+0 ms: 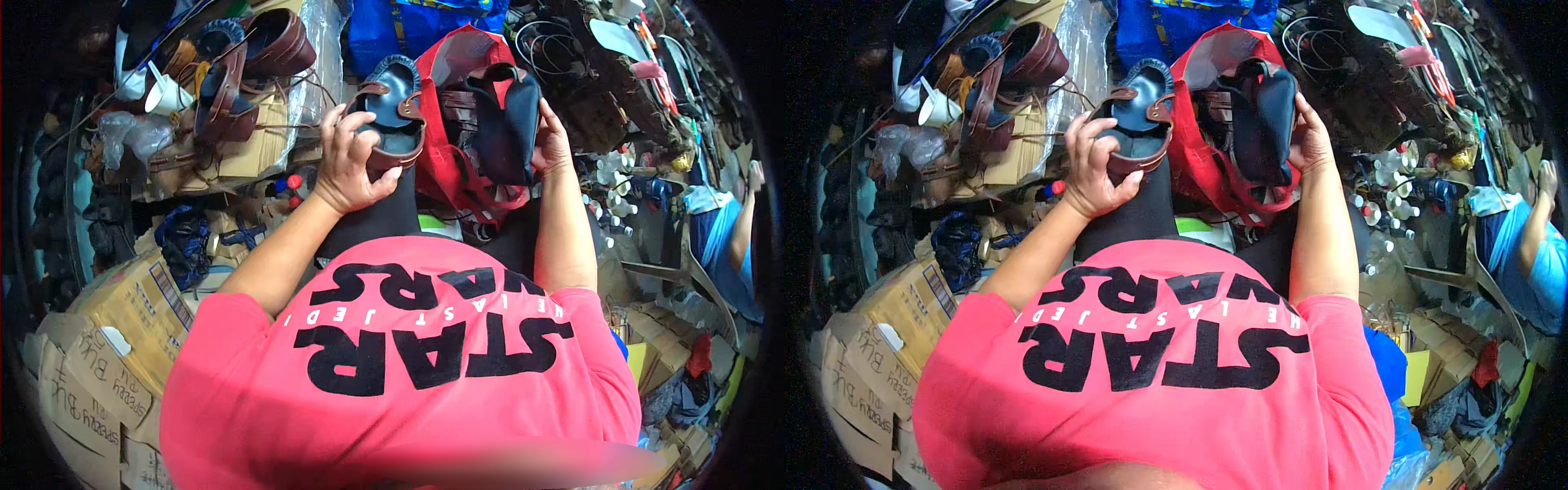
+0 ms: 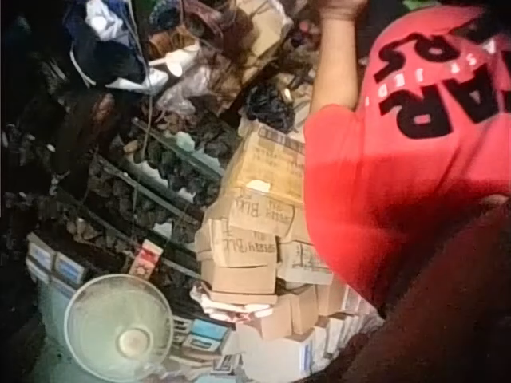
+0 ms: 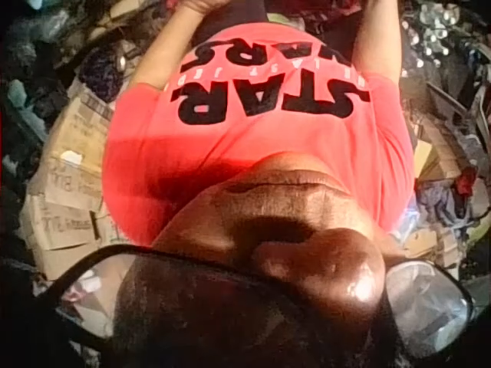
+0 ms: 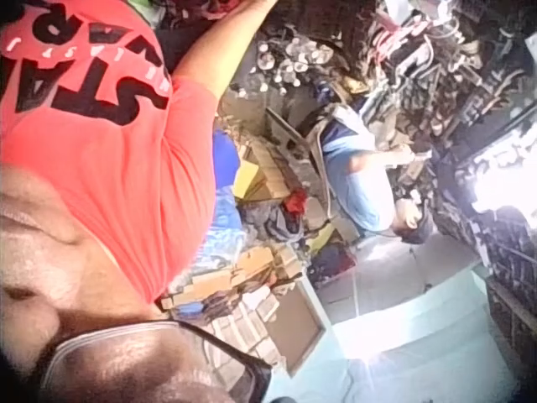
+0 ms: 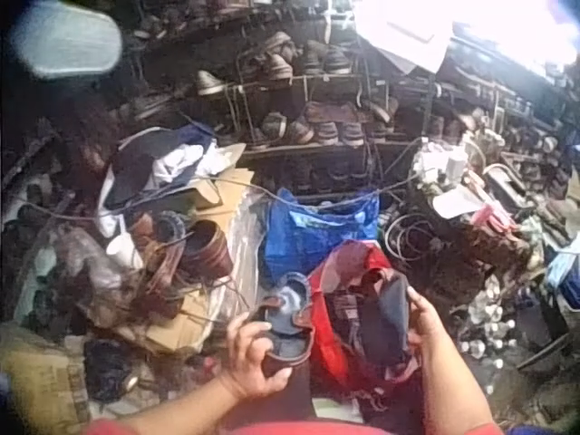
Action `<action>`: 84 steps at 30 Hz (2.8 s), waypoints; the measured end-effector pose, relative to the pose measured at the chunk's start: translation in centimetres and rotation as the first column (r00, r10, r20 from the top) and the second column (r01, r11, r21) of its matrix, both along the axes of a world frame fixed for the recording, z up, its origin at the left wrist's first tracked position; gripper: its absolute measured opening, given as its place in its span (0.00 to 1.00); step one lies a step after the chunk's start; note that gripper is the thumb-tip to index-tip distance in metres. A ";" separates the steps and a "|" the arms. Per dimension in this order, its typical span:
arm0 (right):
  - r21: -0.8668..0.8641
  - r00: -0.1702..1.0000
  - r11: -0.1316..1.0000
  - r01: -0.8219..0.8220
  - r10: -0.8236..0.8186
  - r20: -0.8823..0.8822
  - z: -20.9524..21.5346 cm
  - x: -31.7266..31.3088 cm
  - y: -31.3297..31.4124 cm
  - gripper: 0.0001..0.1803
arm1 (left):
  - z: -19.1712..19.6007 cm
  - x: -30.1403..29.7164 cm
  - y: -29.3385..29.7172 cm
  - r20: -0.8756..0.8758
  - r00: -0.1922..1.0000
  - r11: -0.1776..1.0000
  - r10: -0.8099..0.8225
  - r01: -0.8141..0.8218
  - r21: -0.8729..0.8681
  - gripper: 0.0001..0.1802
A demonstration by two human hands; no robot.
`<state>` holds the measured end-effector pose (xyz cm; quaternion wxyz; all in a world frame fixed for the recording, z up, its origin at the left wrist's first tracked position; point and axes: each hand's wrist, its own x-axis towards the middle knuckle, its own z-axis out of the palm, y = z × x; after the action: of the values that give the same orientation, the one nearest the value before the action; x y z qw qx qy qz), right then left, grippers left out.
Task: Lacing and inspecting leather shoe uppers in a workshop.
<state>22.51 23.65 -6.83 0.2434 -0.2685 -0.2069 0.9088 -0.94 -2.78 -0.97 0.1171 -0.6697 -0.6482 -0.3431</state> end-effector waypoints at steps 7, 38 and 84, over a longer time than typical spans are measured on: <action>-0.058 0.972 0.996 0.071 -0.082 -0.219 0.6 1.7 0.4 0.19 | -0.1 0.1 0.4 0.015 1.000 0.999 0.019 -0.020 0.025 0.26; 0.760 0.753 -0.019 -0.649 0.125 0.646 11.1 -8.5 -15.3 0.20 | 8.5 -12.1 -7.8 -0.158 0.719 0.722 0.676 -0.690 -0.051 0.20; 0.895 0.926 -0.249 -0.371 -0.172 0.336 13.5 -6.9 -13.6 0.12 | 8.6 1.6 -2.7 0.026 0.987 0.737 0.157 -0.100 -0.668 0.29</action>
<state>15.58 10.10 6.67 0.2415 -0.1064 -0.9003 0.3460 0.67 -5.51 7.67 -0.1318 -0.6066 -0.7766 -0.1075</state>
